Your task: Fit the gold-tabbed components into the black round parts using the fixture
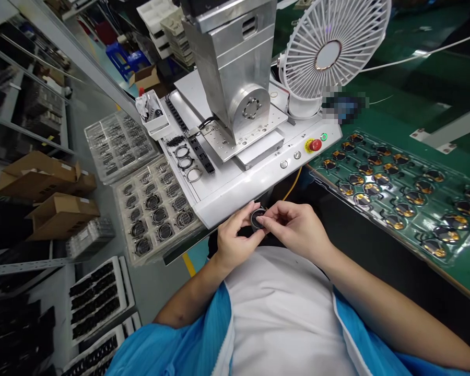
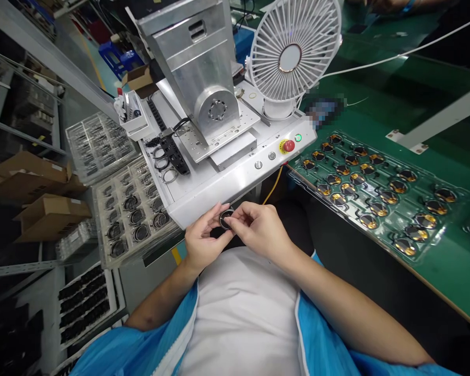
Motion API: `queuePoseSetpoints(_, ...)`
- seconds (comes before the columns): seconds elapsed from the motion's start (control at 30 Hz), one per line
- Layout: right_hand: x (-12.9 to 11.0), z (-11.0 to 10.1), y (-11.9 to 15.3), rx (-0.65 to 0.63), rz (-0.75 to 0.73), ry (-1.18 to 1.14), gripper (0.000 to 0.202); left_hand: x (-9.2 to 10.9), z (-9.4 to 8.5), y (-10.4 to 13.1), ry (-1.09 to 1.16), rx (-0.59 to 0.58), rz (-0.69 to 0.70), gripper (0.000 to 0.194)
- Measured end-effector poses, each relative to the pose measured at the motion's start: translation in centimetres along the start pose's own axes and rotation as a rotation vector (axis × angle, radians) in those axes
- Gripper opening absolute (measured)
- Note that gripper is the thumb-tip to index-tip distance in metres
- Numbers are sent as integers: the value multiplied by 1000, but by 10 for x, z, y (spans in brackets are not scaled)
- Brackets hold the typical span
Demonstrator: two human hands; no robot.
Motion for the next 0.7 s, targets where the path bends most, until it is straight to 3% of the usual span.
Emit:
queuePoseSetpoints(0.2, 9, -5, -1, 52, 37, -10, 18, 0, 0, 1, 16, 14, 5, 69)
queuePoseSetpoints(0.33, 32, -5, 7, -33, 242, -372, 35, -2, 9, 4, 72, 26, -7, 72)
queuePoseSetpoints(0.4, 42, -3, 15, -92, 304, -544, 43, -4, 18, 4, 124, -26, -11, 70)
queuePoseSetpoints(0.47, 52, -13, 22, -64, 309, -590, 48, -8, 28, 4, 177, -145, -26, 74)
queuePoseSetpoints(0.57, 69, -68, 38, 212, 273, -345, 48, -17, 39, 2, 199, -330, -37, 79)
queuePoseSetpoints(0.63, 77, -132, 66, 515, 265, 38, 45, -25, 39, 0, 181, -379, -41, 68)
queuePoseSetpoints(0.7, 82, -198, 110, 768, 348, 492, 38, -31, 38, -3, 164, -393, -70, 50)
Point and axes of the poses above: each hand's wrist, its own y-axis away from the middle knuckle, its own z-axis out of the palm, x = y × z, the point moved 4 cm from there along -y, towards the middle knuckle, and after that the axes turned 4 degrees about -z, right-handed, at the moved point
